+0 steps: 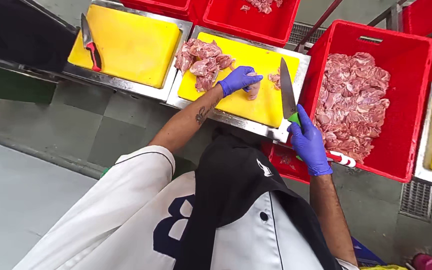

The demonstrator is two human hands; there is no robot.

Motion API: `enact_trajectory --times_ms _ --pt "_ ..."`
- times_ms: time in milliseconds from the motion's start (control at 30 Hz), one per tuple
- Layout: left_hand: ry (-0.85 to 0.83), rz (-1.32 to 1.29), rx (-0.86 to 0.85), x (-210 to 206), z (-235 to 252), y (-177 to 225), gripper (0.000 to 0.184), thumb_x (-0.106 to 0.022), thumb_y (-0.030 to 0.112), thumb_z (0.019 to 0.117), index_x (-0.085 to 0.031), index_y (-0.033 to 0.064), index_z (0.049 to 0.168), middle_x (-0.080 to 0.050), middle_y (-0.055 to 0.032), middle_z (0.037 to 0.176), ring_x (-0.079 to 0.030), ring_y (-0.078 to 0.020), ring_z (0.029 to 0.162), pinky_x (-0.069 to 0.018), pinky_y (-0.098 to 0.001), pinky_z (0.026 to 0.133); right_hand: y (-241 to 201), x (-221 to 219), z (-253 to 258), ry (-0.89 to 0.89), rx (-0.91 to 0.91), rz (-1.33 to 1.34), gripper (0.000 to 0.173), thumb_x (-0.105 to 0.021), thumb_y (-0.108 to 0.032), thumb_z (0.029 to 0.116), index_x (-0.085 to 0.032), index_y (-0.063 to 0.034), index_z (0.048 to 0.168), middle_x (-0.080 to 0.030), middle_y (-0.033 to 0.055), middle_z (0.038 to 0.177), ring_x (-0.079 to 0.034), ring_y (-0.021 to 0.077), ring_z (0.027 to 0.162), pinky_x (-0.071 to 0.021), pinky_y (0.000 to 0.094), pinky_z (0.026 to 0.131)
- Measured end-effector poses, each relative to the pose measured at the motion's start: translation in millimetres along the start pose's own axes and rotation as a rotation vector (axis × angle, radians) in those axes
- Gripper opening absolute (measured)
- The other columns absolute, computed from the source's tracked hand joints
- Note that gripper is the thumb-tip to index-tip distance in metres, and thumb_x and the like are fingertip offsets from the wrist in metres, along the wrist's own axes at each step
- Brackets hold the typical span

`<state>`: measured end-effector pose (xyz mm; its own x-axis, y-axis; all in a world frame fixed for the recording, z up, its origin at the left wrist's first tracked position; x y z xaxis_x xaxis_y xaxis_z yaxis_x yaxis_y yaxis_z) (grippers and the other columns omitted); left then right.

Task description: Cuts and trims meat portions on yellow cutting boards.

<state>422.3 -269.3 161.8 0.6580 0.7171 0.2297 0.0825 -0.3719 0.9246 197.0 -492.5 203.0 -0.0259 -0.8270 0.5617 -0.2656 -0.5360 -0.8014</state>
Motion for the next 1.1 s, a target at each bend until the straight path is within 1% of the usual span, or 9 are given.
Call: enact_trajectory --times_ms 133,267,367,567,633,667,767,933,1100 --pt "0.118 -0.287 0.116 -19.8 -37.5 -4.5 0.030 -0.052 0.027 0.1091 -0.058 -0.0020 0.111 -0.069 -0.0120 0.093 -0.071 -0.0173 0.071 -0.0640 -0.0348 0.069 -21.5 -13.6 -2.1 0.049 0.067 0.114 0.056 -0.046 -0.021 0.1067 -0.034 -0.0186 0.161 -0.068 0.0002 0.090 -0.054 0.0090 0.051 -0.0495 0.0287 0.046" --pt "0.209 0.581 0.283 -17.7 -63.8 -53.0 0.050 -0.052 0.051 0.1024 -0.070 0.0039 0.100 -0.070 -0.0159 0.088 -0.070 -0.0329 0.087 -0.0562 -0.0571 0.078 8.1 -68.0 -4.9 -0.250 -0.106 0.274 0.056 -0.044 -0.020 0.1079 -0.032 -0.0194 0.162 -0.067 0.0012 0.090 -0.051 0.0103 0.048 -0.0475 0.0276 0.042" --pt "0.268 0.691 0.346 -6.1 -68.2 -56.2 0.052 -0.055 0.059 0.0973 -0.072 0.0106 0.102 -0.073 -0.0139 0.092 -0.071 -0.0350 0.094 -0.0549 -0.0624 0.080 40.4 -78.9 -3.0 -0.246 -0.232 0.466 0.057 -0.044 -0.018 0.1085 -0.028 -0.0183 0.163 -0.064 0.0031 0.085 -0.047 0.0108 0.046 -0.0439 0.0267 0.038" --pt "0.361 0.638 -0.283 -21.4 -64.0 -67.2 0.026 -0.068 0.023 0.0915 -0.072 0.0063 0.111 -0.070 -0.0124 0.117 -0.067 -0.0274 0.111 -0.0556 -0.0441 0.098 -27.7 -61.2 -33.8 -0.226 0.088 -0.551 0.054 -0.038 -0.023 0.1070 -0.036 -0.0207 0.161 -0.071 0.0148 0.091 -0.069 0.0322 0.077 -0.0559 0.0539 0.069" --pt "0.219 0.765 -0.074 -26.9 -66.1 -43.9 0.024 -0.064 0.021 0.0949 -0.074 0.0060 0.111 -0.070 -0.0119 0.122 -0.064 -0.0284 0.120 -0.0504 -0.0430 0.104 -40.4 -58.9 -48.1 -0.302 0.086 -0.730 0.055 -0.035 -0.024 0.1073 -0.032 -0.0239 0.163 -0.070 0.0156 0.092 -0.070 0.0363 0.077 -0.0553 0.0555 0.064" --pt "-0.059 0.805 0.253 -23.1 -63.2 -15.0 0.031 -0.058 0.022 0.1043 -0.066 0.0097 0.131 -0.059 -0.0065 0.145 -0.049 -0.0240 0.141 -0.0388 -0.0414 0.117 -41.8 -57.8 -51.1 -0.323 0.068 -0.772 0.056 -0.035 -0.024 0.1073 -0.030 -0.0251 0.163 -0.070 0.0161 0.093 -0.070 0.0371 0.077 -0.0551 0.0556 0.062" --pt "0.361 0.739 -0.293 -31.8 -63.8 -72.1 0.026 -0.065 0.026 0.0944 -0.074 0.0063 0.109 -0.071 -0.0139 0.116 -0.066 -0.0336 0.113 -0.0533 -0.0474 0.098 -39.5 -70.5 -32.2 -0.332 0.044 -0.770 0.055 -0.035 -0.025 0.1084 -0.029 -0.0268 0.163 -0.069 0.0163 0.094 -0.070 0.0371 0.078 -0.0553 0.0558 0.064" --pt "0.269 0.800 -0.233 -27.9 -61.1 -66.3 0.034 -0.068 0.032 0.0921 -0.072 0.0073 0.115 -0.069 -0.0130 0.121 -0.064 -0.0329 0.116 -0.0531 -0.0470 0.099 -42.0 -129.1 59.9 -0.199 0.127 -0.603 0.057 -0.040 -0.020 0.1076 -0.028 -0.0274 0.163 -0.069 0.0173 0.088 -0.069 0.0398 0.079 -0.0546 0.0596 0.064" --pt "0.415 0.644 0.059 14.1 -40.1 -54.5 0.039 -0.063 0.017 0.0911 -0.065 0.0072 0.128 -0.072 -0.0157 0.116 -0.070 -0.0323 0.111 -0.0557 -0.0539 0.097 -43.4 -85.5 34.8 -0.158 0.046 -0.423 0.056 -0.044 -0.023 0.1077 -0.032 -0.0291 0.162 -0.071 0.0165 0.091 -0.069 0.0334 0.076 -0.0554 0.0564 0.071"
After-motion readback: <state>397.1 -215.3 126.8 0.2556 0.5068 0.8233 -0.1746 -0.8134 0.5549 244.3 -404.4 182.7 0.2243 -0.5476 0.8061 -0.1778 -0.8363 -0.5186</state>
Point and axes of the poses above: each hand's wrist, its own z-axis towards the middle knuckle, its own x-axis out of the back of the hand, y = z × x, the point moved 3 cm from there along z, towards the middle knuckle
